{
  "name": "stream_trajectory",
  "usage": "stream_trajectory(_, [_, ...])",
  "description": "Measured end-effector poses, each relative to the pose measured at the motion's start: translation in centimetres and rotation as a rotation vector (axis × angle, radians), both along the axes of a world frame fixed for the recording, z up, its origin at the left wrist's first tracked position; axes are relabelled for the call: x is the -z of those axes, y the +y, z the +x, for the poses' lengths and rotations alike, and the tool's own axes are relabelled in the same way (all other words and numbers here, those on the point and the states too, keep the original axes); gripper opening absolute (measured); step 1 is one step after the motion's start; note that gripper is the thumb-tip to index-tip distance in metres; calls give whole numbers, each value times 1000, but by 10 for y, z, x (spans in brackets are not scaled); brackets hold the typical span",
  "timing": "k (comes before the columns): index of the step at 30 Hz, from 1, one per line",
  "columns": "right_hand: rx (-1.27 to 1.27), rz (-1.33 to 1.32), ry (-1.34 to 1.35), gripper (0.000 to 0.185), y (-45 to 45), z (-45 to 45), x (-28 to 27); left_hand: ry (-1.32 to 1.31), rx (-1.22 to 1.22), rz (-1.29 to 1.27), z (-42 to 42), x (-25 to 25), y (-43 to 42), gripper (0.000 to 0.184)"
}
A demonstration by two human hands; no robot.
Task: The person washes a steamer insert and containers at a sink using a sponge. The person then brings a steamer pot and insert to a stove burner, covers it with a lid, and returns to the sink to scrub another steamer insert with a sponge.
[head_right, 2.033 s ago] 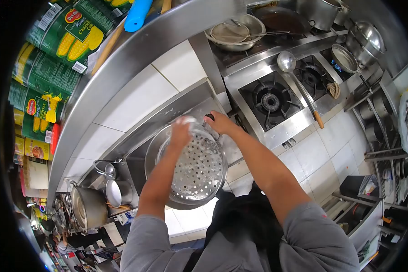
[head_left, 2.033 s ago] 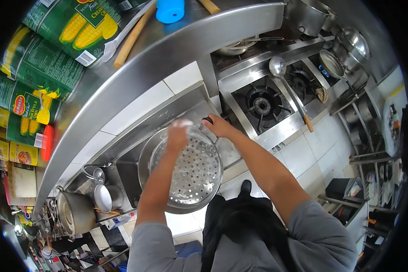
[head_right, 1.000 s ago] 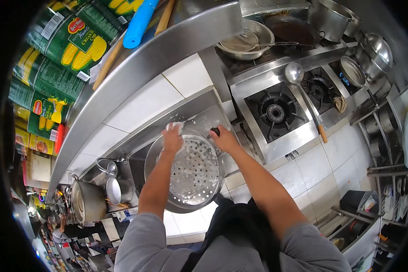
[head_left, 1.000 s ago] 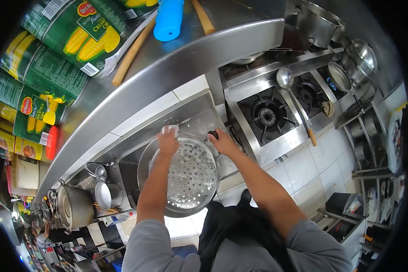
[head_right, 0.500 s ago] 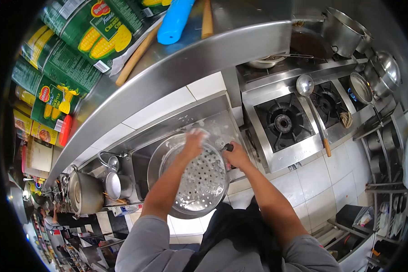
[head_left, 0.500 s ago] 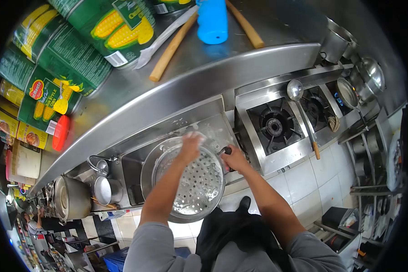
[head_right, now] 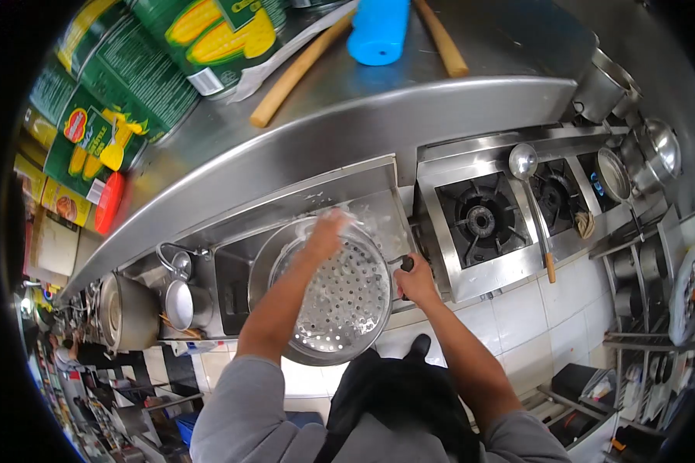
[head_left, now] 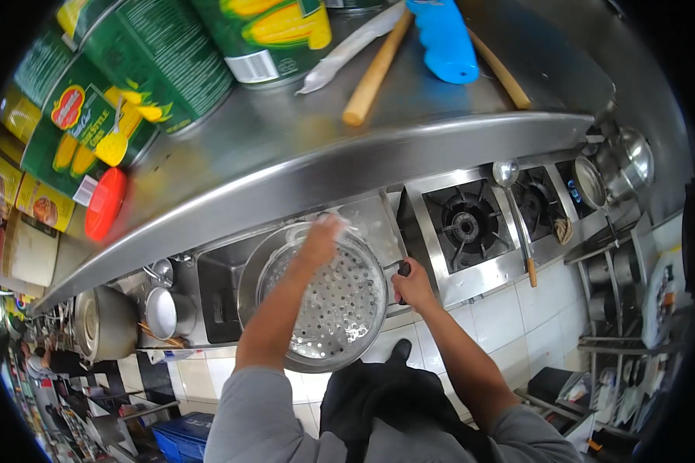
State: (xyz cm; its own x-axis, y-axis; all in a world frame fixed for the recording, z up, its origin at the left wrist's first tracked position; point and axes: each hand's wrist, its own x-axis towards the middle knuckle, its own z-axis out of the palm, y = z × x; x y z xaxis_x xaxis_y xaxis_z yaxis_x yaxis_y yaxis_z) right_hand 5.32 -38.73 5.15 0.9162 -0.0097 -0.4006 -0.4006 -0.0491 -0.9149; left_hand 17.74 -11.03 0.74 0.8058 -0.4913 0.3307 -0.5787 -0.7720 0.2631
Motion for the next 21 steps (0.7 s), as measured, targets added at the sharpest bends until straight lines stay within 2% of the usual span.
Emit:
stream_trajectory(1, [23, 15, 12, 28, -3, -11, 2, -55, -103, 9, 7, 29, 36, 47])
stream_trajectory(3, [40, 32, -2, 30, -6, -13, 2, 116, -311, 1, -24, -15, 90, 47])
stream_trajectory(4, [55, 67, 2, 30, -6, -19, 3, 114, -316, 1, -35, -14, 94, 47])
stream_trajectory(6, [65, 112, 8, 31, -3, -20, 1, 129, -583, -48, -48, -10, 104, 51])
stream_trajectory(8, [18, -73, 14, 26, -1, -18, -9, -143, -400, 6, -17, 66, 85, 57])
stream_trajectory(10, [31, -66, -13, 25, -1, -10, -1, -115, -173, -136, -8, 33, -12, 51])
stream_trajectory(12, [36, -71, -32, 24, -3, -12, 0, -29, 34, -151, -7, -14, -41, 52])
stream_trajectory(13, [90, -12, -29, 23, 0, -15, -2, -33, 30, -154, 6, -1, -23, 52])
stream_trajectory(15, [135, 43, -13, 23, -1, -31, -1, -99, -193, -94, 19, 47, 45, 50])
stream_trajectory(17, [162, -3, 24, 26, -5, -41, 2, 132, -372, -47, -29, -33, 93, 54])
stream_trajectory(18, [166, 0, 24, 26, -9, -49, 5, 96, -474, -47, -42, -20, 110, 55])
stream_trajectory(19, [62, -238, -147, 29, -11, -57, 7, 57, -575, -44, -47, -7, 120, 55])
stream_trajectory(20, [-42, -476, -319, 32, -11, -58, 8, 49, -569, -36, -44, -8, 112, 55])
stream_trajectory(21, [-41, -472, -318, 32, -14, -50, 9, -1, -652, -9, -44, -2, 93, 55])
